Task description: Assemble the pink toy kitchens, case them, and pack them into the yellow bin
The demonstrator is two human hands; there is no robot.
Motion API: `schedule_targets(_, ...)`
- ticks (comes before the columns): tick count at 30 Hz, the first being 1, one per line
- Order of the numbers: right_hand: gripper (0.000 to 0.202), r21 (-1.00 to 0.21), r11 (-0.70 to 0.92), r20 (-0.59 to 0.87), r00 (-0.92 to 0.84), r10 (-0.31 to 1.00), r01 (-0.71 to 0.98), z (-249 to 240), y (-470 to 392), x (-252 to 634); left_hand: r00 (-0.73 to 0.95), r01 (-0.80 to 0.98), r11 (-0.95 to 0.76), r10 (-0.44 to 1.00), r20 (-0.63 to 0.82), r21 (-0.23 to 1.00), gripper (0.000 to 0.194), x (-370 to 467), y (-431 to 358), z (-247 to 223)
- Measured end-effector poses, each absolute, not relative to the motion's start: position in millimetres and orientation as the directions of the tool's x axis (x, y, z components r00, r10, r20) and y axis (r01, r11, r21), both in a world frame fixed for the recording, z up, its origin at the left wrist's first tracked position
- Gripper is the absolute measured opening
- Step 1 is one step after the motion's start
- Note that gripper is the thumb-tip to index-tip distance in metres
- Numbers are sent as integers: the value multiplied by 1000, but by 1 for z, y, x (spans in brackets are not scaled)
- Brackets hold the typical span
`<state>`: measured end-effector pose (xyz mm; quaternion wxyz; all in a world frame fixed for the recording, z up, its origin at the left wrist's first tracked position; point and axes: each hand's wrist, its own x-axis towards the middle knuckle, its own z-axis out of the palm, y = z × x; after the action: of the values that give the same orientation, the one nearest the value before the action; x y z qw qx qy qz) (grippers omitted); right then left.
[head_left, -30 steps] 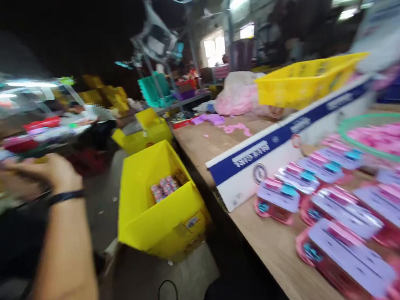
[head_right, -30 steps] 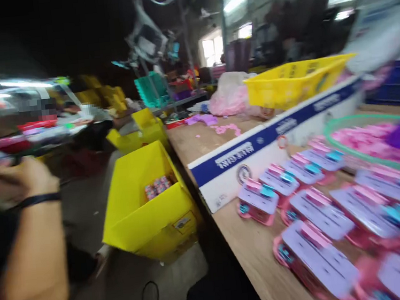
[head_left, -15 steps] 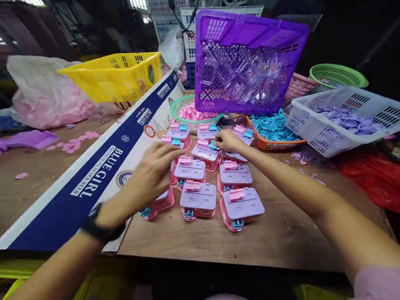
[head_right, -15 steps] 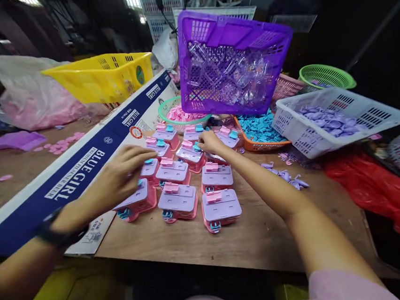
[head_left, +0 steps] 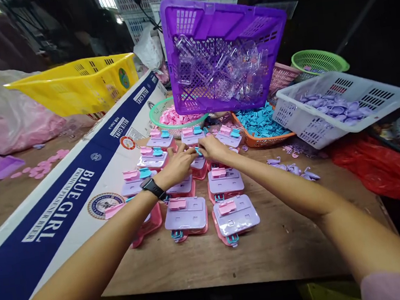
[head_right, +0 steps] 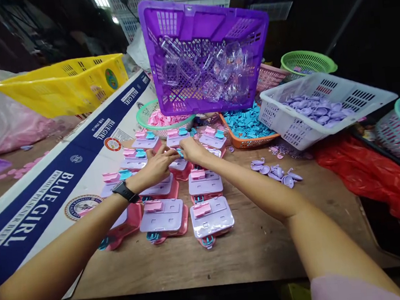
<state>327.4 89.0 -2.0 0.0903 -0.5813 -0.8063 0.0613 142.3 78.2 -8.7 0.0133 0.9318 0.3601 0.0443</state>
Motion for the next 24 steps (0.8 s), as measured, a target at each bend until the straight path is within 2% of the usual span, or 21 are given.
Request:
schedule_targets(3,18,-251,343,113,-324,939,905,-14,91,330,719,687,-722,691,73,83,61,143,80,-11)
schedule_targets(7,15,-386,364,239,-289,927,848,-30,91,329,733,669,-738,675,80,93,64,144,78,-8)
schedule_targets(13,12,-506,405,284,-297,912,761,-26,75,354,731,677,-733,680,64,62,65,141,81,-5)
schedule_targets(17,14,-564,364,423,-119,898,742,-19,39,421,695,698,-711,702,157,90,66,133,68,-4)
schedule_targets(20,13,-618,277,395,-14,919,736,-11,22,460,667,709,-695,715,210,116,61,131,51,-2)
schedule_targets(24,21,-639,304,324,-112,940,706,-8,33,449,650,720,-680,731,205,141,58,139,41,-2)
